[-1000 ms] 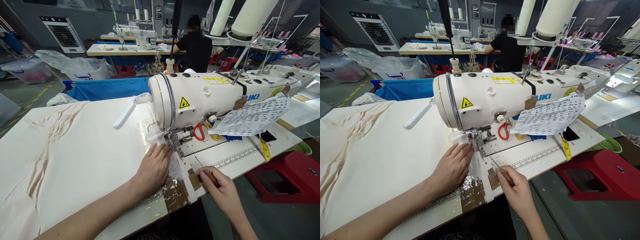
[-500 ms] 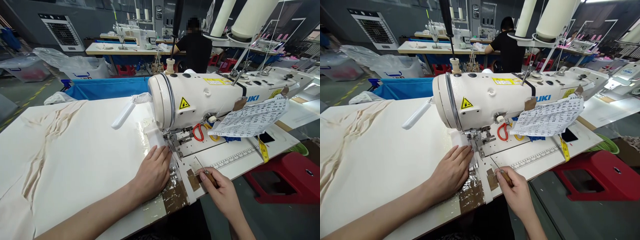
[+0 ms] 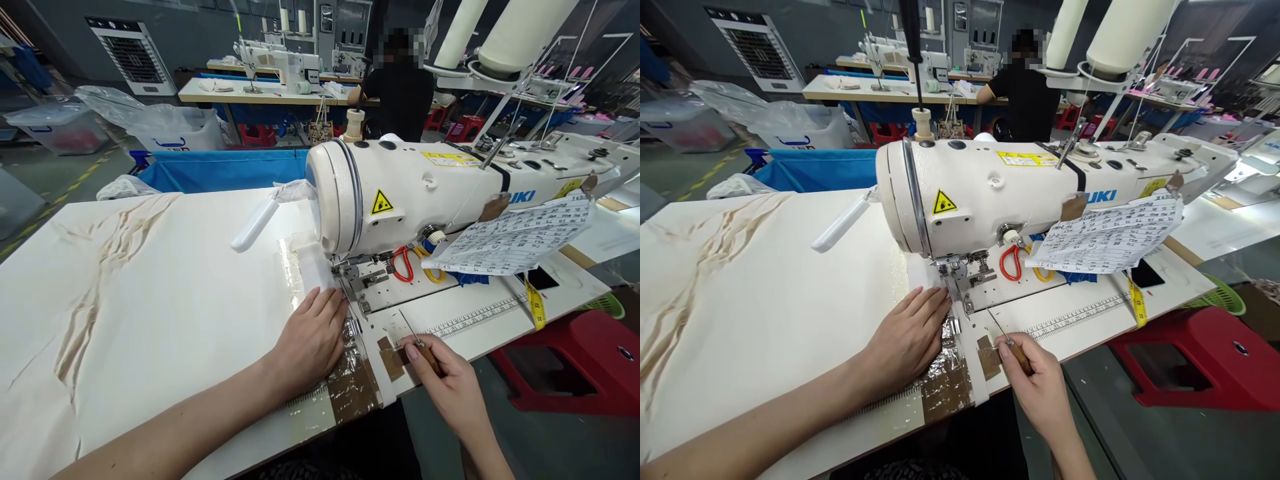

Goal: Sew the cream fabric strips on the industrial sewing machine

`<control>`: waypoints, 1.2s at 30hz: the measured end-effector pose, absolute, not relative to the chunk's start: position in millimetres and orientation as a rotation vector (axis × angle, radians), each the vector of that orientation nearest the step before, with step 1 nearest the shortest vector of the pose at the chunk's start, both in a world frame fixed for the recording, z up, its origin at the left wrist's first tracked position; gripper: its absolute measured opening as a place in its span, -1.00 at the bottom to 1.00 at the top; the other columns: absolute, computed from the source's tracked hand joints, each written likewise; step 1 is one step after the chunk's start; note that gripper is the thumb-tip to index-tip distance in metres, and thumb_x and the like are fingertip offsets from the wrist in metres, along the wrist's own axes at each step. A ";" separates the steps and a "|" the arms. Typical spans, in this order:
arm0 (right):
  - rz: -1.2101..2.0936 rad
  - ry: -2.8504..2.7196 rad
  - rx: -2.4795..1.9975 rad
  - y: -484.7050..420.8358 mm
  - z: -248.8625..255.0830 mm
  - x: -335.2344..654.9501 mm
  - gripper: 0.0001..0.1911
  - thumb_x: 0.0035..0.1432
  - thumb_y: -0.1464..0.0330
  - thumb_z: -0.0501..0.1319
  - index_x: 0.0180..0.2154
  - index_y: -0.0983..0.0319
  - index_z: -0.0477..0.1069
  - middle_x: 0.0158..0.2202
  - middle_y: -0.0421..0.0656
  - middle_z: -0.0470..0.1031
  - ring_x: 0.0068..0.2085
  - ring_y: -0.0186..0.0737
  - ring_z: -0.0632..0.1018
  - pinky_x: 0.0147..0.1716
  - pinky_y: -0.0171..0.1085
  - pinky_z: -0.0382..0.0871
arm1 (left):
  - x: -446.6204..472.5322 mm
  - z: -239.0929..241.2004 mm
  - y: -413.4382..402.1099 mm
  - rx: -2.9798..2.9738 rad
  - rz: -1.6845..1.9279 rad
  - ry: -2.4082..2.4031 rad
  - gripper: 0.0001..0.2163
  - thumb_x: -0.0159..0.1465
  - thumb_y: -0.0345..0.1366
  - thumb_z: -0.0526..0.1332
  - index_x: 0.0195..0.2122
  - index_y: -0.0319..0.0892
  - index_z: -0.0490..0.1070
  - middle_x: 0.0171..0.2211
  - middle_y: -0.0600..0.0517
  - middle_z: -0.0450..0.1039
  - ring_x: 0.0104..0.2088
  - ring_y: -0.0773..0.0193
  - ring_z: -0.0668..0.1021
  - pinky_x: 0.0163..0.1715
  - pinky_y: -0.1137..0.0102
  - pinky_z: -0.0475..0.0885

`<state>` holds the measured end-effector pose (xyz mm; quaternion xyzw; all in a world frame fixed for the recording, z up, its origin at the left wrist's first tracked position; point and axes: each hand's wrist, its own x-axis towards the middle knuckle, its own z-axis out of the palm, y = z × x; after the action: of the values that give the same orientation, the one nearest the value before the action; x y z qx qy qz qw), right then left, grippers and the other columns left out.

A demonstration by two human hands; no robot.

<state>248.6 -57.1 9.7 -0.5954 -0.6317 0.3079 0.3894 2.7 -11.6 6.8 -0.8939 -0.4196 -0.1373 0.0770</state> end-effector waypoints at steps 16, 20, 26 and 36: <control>0.671 -1.695 -1.358 -56.1 16.7 214.5 -0.75 0.40 0.29 0.09 0.05 0.10 0.39 -0.20 -0.14 0.50 -0.20 -0.19 0.55 -0.23 -0.32 0.45 | 0.0 10.5 7.2 -2.642 -0.397 -1.422 -0.60 0.39 -0.30 -0.05 0.16 -0.40 0.28 0.10 -0.24 0.39 0.10 0.00 0.42 0.12 0.13 0.31; 0.539 -2.032 -1.056 -44.9 16.3 194.3 -0.76 0.38 0.46 0.05 0.01 0.19 0.38 -0.27 -0.13 0.46 -0.28 -0.21 0.54 -0.31 -0.30 0.44 | -0.4 9.6 10.5 -2.639 -0.430 -1.410 -0.63 0.37 -0.33 -0.03 0.10 -0.43 0.33 0.03 -0.23 0.41 -0.03 0.05 0.45 0.01 0.20 0.38; 0.190 -2.216 -1.063 -31.7 10.2 172.6 -0.77 0.37 0.48 0.04 -0.03 0.32 0.42 -0.32 -0.07 0.48 -0.35 -0.17 0.53 -0.42 -0.28 0.39 | -2.9 7.3 12.5 -2.628 -0.564 -1.340 -0.69 0.33 -0.37 0.02 0.00 -0.42 0.39 -0.03 -0.21 0.44 -0.07 0.05 0.46 -0.02 0.21 0.40; -0.100 -2.337 -1.205 -27.5 10.4 163.6 -0.70 0.38 0.45 -0.01 -0.04 0.36 0.45 -0.31 -0.05 0.51 -0.41 -0.14 0.56 -0.53 -0.26 0.31 | -3.7 6.8 12.4 -2.630 -0.604 -1.340 -0.68 0.34 -0.38 0.02 0.06 -0.41 0.36 -0.03 -0.20 0.43 -0.06 0.05 0.47 0.00 0.19 0.40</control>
<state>163.6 -27.5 10.4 -0.4432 -0.8595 -0.0367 0.2521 -3.7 12.4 6.8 -0.8711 -0.4439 -0.2001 0.0644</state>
